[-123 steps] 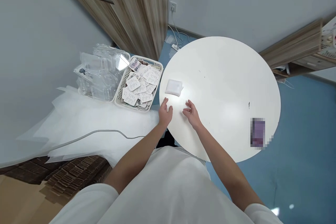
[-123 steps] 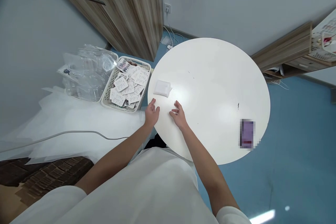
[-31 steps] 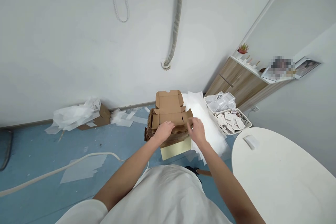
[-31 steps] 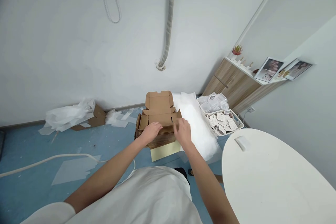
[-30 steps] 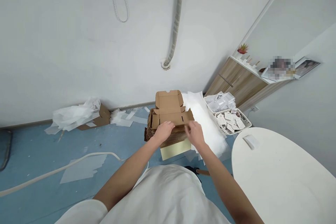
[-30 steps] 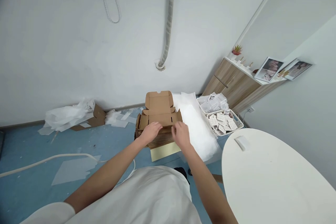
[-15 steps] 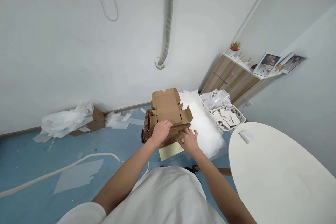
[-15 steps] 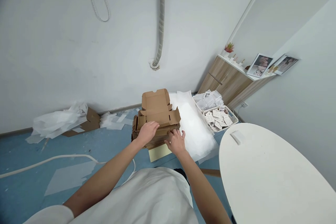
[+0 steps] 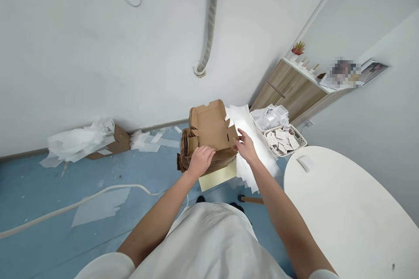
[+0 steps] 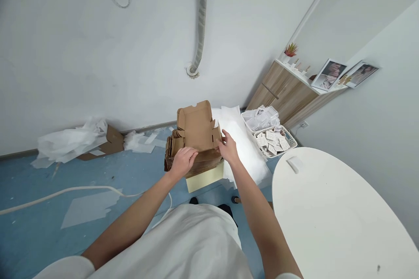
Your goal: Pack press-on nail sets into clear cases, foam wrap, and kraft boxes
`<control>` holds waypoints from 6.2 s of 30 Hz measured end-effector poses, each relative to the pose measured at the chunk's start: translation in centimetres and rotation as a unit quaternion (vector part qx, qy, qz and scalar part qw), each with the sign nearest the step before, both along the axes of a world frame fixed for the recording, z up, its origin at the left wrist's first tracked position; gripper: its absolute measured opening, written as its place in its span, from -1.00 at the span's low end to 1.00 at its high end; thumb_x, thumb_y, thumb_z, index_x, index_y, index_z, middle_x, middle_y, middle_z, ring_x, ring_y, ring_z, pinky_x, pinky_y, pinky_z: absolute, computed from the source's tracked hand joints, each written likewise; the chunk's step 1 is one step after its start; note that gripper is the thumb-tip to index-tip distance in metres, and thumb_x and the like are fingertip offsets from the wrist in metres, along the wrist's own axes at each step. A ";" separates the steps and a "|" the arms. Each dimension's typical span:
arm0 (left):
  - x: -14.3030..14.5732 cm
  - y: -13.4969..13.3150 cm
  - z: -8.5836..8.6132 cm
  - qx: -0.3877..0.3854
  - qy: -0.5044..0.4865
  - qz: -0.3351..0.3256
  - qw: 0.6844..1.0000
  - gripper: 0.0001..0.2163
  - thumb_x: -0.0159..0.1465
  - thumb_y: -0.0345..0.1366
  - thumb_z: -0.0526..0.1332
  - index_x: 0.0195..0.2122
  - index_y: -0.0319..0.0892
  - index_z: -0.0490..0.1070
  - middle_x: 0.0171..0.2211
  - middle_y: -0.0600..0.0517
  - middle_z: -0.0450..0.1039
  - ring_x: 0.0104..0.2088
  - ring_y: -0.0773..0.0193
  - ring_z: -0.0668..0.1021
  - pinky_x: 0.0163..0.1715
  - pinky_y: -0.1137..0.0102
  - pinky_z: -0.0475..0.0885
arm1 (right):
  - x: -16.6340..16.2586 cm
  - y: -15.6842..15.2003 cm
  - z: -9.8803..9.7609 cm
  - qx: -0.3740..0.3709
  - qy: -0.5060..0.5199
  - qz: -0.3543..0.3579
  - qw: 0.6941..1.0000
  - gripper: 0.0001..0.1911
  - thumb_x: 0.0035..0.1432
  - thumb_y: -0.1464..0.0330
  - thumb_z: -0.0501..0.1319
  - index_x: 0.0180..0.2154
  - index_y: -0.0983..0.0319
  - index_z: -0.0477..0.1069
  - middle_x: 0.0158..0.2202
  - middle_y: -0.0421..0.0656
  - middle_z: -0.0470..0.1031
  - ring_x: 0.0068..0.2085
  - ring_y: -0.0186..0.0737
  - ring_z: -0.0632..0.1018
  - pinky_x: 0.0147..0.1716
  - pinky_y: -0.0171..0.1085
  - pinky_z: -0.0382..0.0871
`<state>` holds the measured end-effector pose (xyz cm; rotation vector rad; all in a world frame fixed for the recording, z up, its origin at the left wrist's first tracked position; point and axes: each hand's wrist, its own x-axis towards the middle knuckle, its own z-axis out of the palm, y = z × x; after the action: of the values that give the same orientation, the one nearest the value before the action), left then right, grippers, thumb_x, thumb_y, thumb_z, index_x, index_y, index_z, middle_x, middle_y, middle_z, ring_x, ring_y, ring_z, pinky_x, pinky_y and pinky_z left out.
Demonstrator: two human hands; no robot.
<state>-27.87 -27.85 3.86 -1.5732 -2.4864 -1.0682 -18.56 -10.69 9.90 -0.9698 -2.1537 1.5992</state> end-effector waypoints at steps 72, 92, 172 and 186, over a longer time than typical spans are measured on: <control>36.7 29.4 -7.9 -0.266 -0.270 -0.249 0.891 -0.70 0.06 -0.27 0.16 -0.17 -0.24 0.32 -0.28 -0.08 0.47 -0.30 0.24 0.53 -0.25 0.35 0.39 | 55.0 -0.9 -12.9 -0.118 -0.033 -0.660 0.741 -0.61 -0.07 0.34 0.08 -0.14 0.31 0.28 -0.35 -0.09 0.47 -0.48 -0.32 0.47 -0.40 -0.23 0.40; 42.3 24.5 -6.6 -0.232 0.155 -0.625 0.729 -0.74 0.08 -0.44 0.15 -0.18 -0.15 0.32 -0.14 -0.09 0.37 0.02 0.07 0.29 0.07 -0.05 -0.20 | 56.0 6.5 -11.6 0.079 -0.452 -0.451 0.765 -0.57 -0.03 0.32 0.12 -0.06 0.16 0.20 0.10 0.01 0.08 0.13 0.06 0.08 -0.03 0.01 0.00; 40.1 28.3 -8.6 -0.261 -0.252 -0.204 0.909 -0.80 0.09 -0.41 0.08 -0.26 -0.20 0.38 -0.31 -0.04 0.47 -0.32 0.24 0.49 -0.34 0.40 0.35 | 53.0 8.3 -14.9 0.166 -0.332 -0.246 0.895 -0.02 -0.21 0.38 0.25 0.18 0.22 -0.25 0.15 -0.02 -0.02 0.18 0.04 -0.03 0.09 -0.03 0.01; 42.7 27.5 -7.8 -0.253 -0.221 -0.296 0.894 -0.51 0.02 -0.15 0.21 -0.02 -0.19 0.24 -0.09 -0.10 0.33 -0.17 0.21 0.43 -0.22 0.38 0.34 | 52.9 8.8 -14.8 0.178 -0.337 -0.215 0.899 0.06 -0.30 0.30 0.32 0.17 0.23 -0.25 0.13 0.03 -0.01 0.17 0.09 0.01 0.08 0.01 0.00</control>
<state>14.78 -0.32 -3.96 -2.6375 -2.8051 -0.9363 34.33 -1.93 -4.86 -1.8950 -2.2639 0.6719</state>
